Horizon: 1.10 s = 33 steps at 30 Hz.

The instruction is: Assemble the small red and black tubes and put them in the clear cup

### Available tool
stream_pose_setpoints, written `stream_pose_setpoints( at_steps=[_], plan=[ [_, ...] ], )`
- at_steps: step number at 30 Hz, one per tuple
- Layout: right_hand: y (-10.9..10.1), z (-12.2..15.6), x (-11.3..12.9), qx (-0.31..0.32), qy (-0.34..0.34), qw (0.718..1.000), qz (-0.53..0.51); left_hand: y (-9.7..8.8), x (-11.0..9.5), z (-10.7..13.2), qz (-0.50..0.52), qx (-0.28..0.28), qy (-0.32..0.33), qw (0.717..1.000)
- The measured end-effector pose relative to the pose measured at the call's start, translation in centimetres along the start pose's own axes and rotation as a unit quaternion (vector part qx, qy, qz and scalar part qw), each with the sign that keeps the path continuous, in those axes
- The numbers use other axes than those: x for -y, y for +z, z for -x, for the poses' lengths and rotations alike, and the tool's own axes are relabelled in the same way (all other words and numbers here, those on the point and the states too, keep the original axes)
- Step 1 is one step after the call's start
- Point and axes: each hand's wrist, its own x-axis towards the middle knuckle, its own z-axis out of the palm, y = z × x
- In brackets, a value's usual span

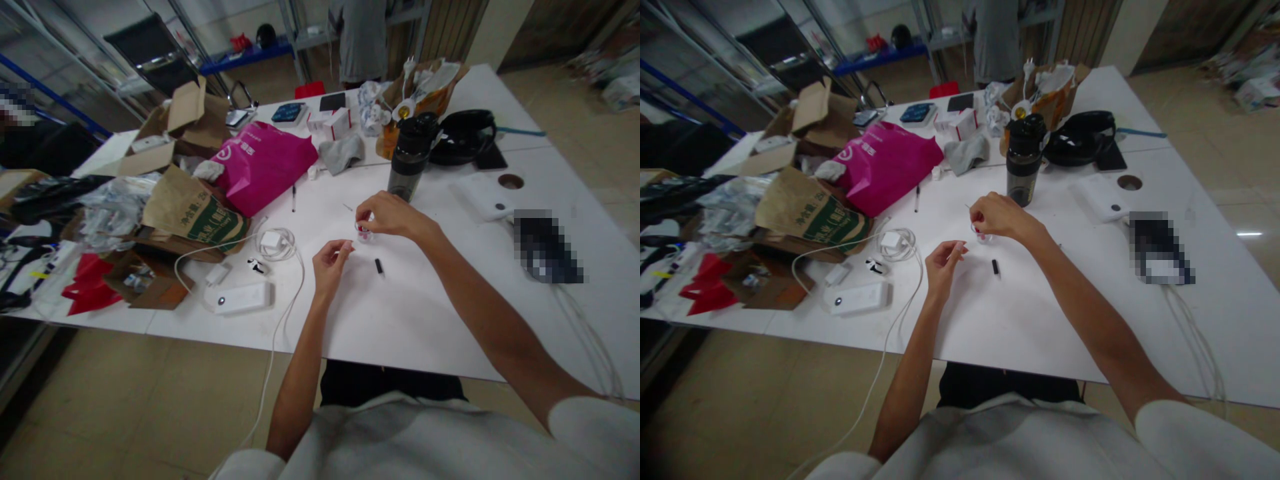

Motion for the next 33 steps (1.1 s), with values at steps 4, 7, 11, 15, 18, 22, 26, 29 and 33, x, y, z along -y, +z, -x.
stream_pose_setpoints(
  at_steps=[4, 7, 11, 15, 18, 22, 26, 29, 33],
  plan=[
    [0.0, 0.0, 0.0, 0.007, -0.001, 1.000, -0.001, 0.0, -0.1, 0.0, 0.004, 0.001, 0.001, 1.000],
    [0.0, 0.0, 0.0, 0.010, 0.000, 1.000, -0.003, 0.0, -0.2, 0.1, 0.003, 0.002, 0.001, 1.000],
    [0.0, 0.0, 0.0, 0.008, 0.005, 1.000, -0.003, 0.1, -0.3, 0.1, 0.004, 0.001, -0.006, 1.000],
    [0.2, -0.1, -0.2, 0.007, -0.002, 1.000, -0.007, 0.1, -0.3, 0.1, 0.006, 0.002, -0.008, 1.000],
    [0.4, -0.2, -0.4, -0.002, -0.002, 1.000, -0.010, 0.1, -0.3, 0.1, 0.005, 0.003, -0.004, 1.000],
    [0.5, -0.2, -0.5, -0.001, -0.009, 1.000, -0.011, 0.1, -0.2, 0.1, 0.003, 0.003, -0.004, 1.000],
    [0.4, -0.2, -0.5, -0.006, -0.008, 1.000, -0.015, 0.1, -0.2, 0.1, 0.002, 0.003, -0.005, 1.000],
    [0.1, 0.0, -0.4, -0.014, -0.010, 1.000, -0.026, 0.1, -0.1, 0.1, -0.002, 0.004, -0.002, 1.000],
    [-0.8, 0.4, 0.1, -0.041, -0.017, 0.998, -0.034, 0.1, -0.1, 0.0, 0.001, 0.007, -0.001, 1.000]
  ],
)
